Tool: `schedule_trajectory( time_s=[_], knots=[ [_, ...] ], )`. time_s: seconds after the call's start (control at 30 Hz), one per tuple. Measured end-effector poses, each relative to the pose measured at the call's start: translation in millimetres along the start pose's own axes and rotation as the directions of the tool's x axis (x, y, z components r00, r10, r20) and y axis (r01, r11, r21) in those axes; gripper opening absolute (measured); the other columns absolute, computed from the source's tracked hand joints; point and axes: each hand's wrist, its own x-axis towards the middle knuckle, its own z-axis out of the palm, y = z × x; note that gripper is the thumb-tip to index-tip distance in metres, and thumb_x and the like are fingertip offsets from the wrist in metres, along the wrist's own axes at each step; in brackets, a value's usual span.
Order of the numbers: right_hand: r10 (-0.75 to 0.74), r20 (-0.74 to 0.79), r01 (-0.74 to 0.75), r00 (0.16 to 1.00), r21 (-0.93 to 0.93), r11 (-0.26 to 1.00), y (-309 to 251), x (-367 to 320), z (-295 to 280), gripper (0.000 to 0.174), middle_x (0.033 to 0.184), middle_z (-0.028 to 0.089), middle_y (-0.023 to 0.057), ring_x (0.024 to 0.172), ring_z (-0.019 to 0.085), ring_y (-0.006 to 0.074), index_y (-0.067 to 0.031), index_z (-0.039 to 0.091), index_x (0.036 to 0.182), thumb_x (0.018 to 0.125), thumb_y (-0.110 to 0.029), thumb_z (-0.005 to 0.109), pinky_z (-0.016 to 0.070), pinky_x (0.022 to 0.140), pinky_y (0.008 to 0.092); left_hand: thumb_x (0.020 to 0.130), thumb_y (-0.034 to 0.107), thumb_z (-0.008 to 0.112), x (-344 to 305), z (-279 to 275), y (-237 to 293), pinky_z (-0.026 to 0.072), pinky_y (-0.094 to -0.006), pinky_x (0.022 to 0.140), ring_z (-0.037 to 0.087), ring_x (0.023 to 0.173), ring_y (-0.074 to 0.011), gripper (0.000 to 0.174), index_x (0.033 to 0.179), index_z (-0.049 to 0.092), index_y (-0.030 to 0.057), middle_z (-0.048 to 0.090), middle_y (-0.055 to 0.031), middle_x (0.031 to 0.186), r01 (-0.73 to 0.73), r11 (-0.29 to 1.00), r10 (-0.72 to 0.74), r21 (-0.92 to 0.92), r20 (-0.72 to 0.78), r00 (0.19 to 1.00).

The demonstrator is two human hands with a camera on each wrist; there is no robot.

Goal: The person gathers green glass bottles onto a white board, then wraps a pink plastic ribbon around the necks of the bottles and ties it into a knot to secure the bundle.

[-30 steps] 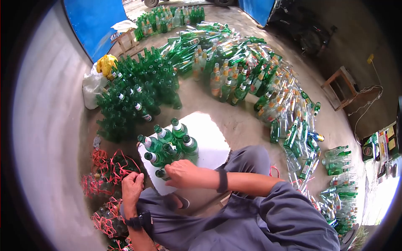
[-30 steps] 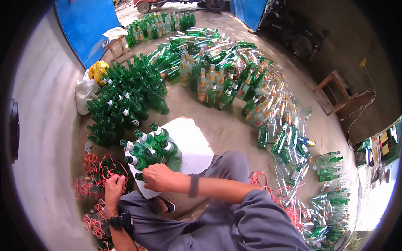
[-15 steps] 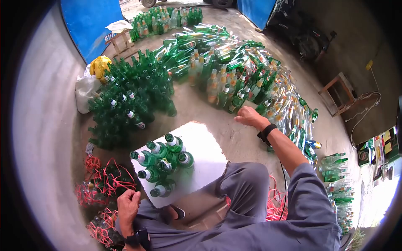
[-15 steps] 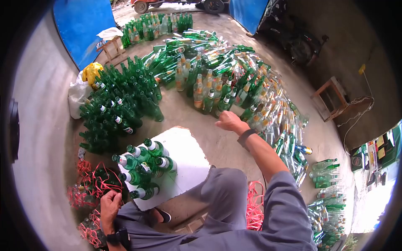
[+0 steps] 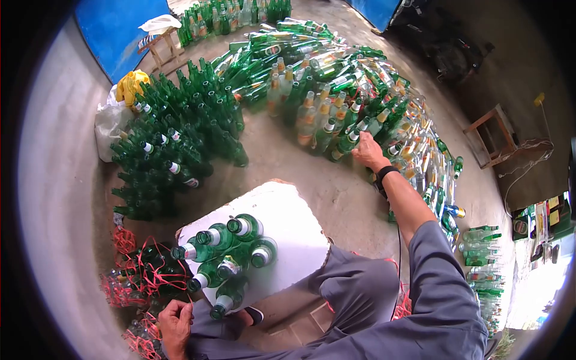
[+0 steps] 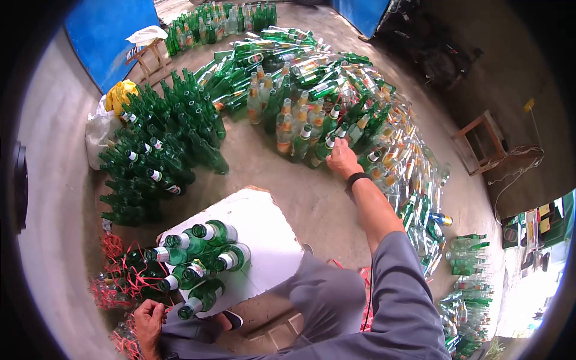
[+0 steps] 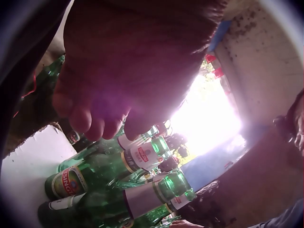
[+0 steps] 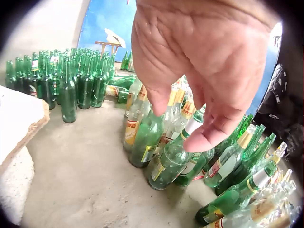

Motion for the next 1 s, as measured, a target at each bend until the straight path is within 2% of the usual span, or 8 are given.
schedule_trajectory(
  time_s=[0.07,0.2,0.27,0.57,0.73,0.8,0.87,1.0],
  knots=[
    [-0.028,-0.198,0.018,0.980,-0.050,0.999,2.6,11.4,6.7,0.053,0.133,0.048,0.0288,0.113,0.058,0.0463,0.0018,0.045,0.125,0.079,-0.017,0.065,0.0503,0.095,0.0490,0.096,0.019,0.062,1.5,-1.1,-0.2,0.0434,-0.0221,0.052,0.054,0.055,-0.0076,0.024,0.082,0.060,-0.0005,0.060,-0.0032,0.064,0.019,1.000,-0.018,-0.013,0.060,0.998],
    [-0.067,-0.175,0.049,0.982,-0.103,0.993,17.4,33.9,23.9,0.068,0.138,0.043,0.0296,0.119,0.054,0.0472,0.0026,0.037,0.138,0.078,-0.015,0.064,0.0468,0.101,0.0483,0.097,0.020,0.061,1.7,-0.5,10.7,0.0431,-0.0221,0.053,0.054,0.056,-0.0075,0.025,0.082,0.060,-0.0005,0.060,-0.0030,0.064,0.040,0.999,-0.041,0.017,0.067,0.997],
    [-0.085,-0.142,0.068,0.986,-0.124,0.990,27.8,42.3,35.7,0.073,0.138,0.043,0.0292,0.120,0.053,0.0471,0.0032,0.032,0.143,0.078,-0.013,0.062,0.0456,0.103,0.0478,0.100,0.021,0.059,1.4,-2.6,30.9,0.0409,-0.0249,0.059,0.051,0.065,-0.0085,0.018,0.097,0.065,0.0047,0.058,-0.0005,0.072,0.064,0.963,-0.092,0.261,0.098,0.991],
    [-0.112,-0.224,0.075,0.968,-0.168,0.983,5.2,35.6,25.0,0.045,0.118,0.056,0.0249,0.106,0.062,0.0412,0.0005,0.046,0.117,0.084,-0.018,0.069,0.0539,0.085,0.0498,0.100,0.019,0.059,5.2,-1.2,35.7,0.0380,-0.0240,0.057,0.047,0.064,-0.0081,0.019,0.093,0.063,0.0018,0.053,0.0015,0.071,0.036,0.976,-0.067,0.217,0.134,0.989],
    [0.008,-0.170,-0.047,0.985,-0.226,0.973,5.8,37.0,52.2,0.031,0.101,0.064,0.0271,0.087,0.068,0.0426,0.0007,0.047,0.113,0.092,-0.019,0.059,0.0560,0.076,0.0480,0.099,0.018,0.060,6.0,-2.0,36.3,0.0407,-0.0251,0.060,0.050,0.066,-0.0097,0.018,0.095,0.063,0.0007,0.056,-0.0008,0.073,0.037,0.971,-0.071,0.236,0.137,0.988],
    [-0.047,-0.176,0.002,0.983,-0.247,0.969,6.2,25.7,62.4,0.030,0.096,0.066,0.0274,0.086,0.067,0.0438,0.0021,0.048,0.110,0.094,-0.023,0.055,0.0553,0.075,0.0501,0.098,0.018,0.061,6.7,-0.6,28.6,0.0440,-0.0267,0.063,0.053,0.068,-0.0118,0.018,0.097,0.064,0.0000,0.059,-0.0030,0.074,0.057,0.967,-0.094,0.249,0.141,0.985],
    [-0.073,-0.118,0.049,0.990,-0.193,0.980,0.5,12.1,65.9,0.029,0.096,0.066,0.0291,0.087,0.067,0.0444,0.0034,0.052,0.104,0.094,-0.024,0.054,0.0545,0.076,0.0511,0.094,0.017,0.065,8.4,5.9,4.3,0.0413,-0.0254,0.051,0.054,0.054,-0.0090,0.024,0.079,0.061,-0.0018,0.059,-0.0037,0.061,-0.101,0.993,0.100,0.056,0.031,0.995],
    [-0.007,-0.125,-0.017,0.992,-0.192,0.981,-9.5,-17.7,52.8,0.030,0.089,0.069,0.0259,0.088,0.068,0.0419,0.0049,0.060,0.095,0.091,-0.025,0.060,0.0545,0.079,0.0487,0.091,0.017,0.067,4.7,9.2,22.1,0.0392,-0.0280,0.053,0.049,0.056,-0.0094,0.022,0.082,0.063,-0.0017,0.055,-0.0035,0.060,-0.038,0.998,0.037,0.046,0.035,0.999]
  ],
)
